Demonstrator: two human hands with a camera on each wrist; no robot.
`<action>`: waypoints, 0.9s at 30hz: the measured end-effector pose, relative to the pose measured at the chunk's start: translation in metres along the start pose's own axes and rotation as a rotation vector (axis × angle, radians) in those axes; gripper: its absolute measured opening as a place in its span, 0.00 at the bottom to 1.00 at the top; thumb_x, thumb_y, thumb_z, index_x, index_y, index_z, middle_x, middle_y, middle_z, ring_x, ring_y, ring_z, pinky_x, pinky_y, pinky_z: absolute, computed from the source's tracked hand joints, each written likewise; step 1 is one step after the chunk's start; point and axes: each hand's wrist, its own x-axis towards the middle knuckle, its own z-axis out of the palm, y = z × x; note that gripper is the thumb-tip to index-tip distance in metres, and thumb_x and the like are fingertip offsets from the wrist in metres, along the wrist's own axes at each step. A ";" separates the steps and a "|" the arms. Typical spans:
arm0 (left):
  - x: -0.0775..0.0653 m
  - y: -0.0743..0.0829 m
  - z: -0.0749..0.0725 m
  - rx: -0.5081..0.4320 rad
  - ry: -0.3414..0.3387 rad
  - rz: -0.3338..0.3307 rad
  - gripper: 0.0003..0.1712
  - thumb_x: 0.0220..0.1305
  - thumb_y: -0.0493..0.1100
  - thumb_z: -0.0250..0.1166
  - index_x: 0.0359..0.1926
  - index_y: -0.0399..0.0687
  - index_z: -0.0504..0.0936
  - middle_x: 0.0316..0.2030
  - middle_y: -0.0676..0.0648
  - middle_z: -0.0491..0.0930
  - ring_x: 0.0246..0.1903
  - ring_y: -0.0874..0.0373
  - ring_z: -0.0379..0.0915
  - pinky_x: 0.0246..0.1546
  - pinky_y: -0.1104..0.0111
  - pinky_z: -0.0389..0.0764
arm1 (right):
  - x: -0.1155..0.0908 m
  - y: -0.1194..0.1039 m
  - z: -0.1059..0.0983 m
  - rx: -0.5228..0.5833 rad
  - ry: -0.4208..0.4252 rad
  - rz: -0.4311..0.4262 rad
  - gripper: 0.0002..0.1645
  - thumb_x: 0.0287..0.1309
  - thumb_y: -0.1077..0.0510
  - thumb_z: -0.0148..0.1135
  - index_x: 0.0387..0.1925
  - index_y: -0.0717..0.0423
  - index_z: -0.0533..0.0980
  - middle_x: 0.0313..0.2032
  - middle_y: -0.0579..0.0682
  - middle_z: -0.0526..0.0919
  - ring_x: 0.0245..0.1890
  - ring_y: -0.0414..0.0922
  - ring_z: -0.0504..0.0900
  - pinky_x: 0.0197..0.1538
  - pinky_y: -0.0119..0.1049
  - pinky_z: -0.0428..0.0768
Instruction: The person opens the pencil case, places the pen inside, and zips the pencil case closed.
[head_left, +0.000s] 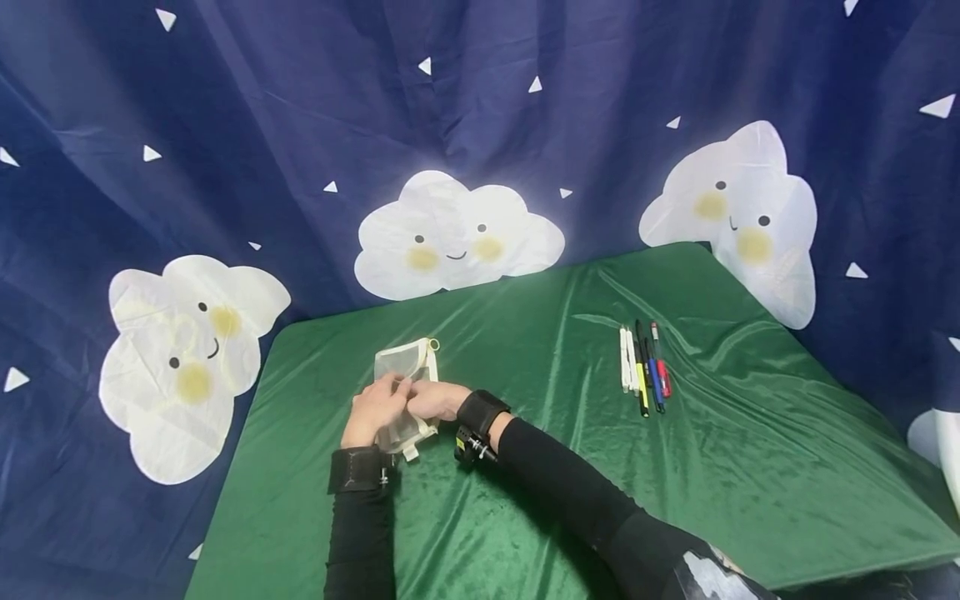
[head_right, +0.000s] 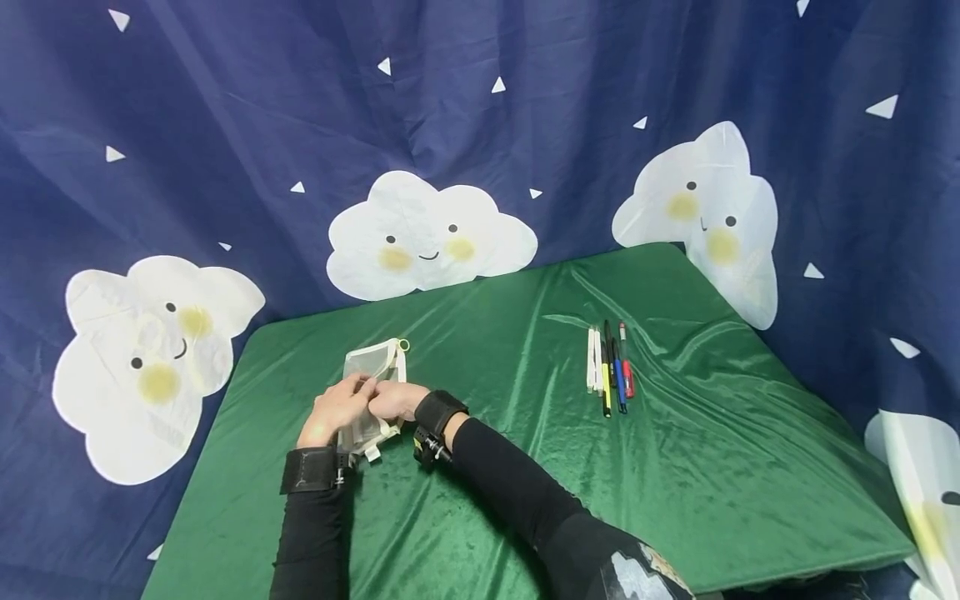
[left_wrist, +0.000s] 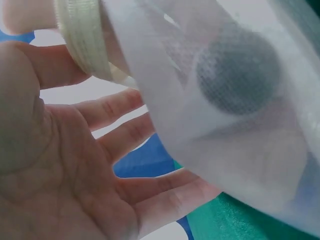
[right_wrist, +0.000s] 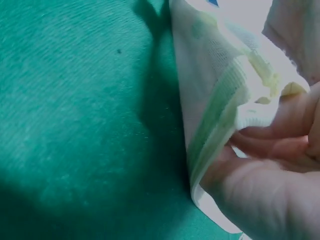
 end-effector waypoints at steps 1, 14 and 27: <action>0.000 0.000 -0.001 -0.001 -0.005 -0.005 0.30 0.78 0.54 0.42 0.67 0.41 0.72 0.66 0.34 0.75 0.67 0.30 0.67 0.67 0.35 0.60 | 0.000 -0.001 0.000 0.011 -0.029 0.013 0.35 0.67 0.70 0.36 0.75 0.63 0.60 0.70 0.57 0.71 0.66 0.48 0.75 0.68 0.40 0.75; 0.010 0.006 0.001 0.082 0.007 -0.001 0.29 0.78 0.52 0.40 0.66 0.38 0.72 0.65 0.31 0.75 0.65 0.30 0.69 0.65 0.37 0.63 | -0.002 -0.004 -0.003 -0.095 -0.003 0.008 0.34 0.64 0.70 0.38 0.72 0.64 0.64 0.58 0.55 0.76 0.39 0.42 0.72 0.37 0.29 0.68; 0.006 0.001 0.010 0.133 0.046 -0.011 0.27 0.79 0.50 0.39 0.62 0.36 0.72 0.61 0.30 0.77 0.61 0.31 0.73 0.61 0.37 0.67 | -0.006 0.003 0.004 -0.089 0.250 -0.039 0.16 0.60 0.72 0.47 0.37 0.63 0.82 0.17 0.42 0.64 0.15 0.37 0.59 0.22 0.30 0.62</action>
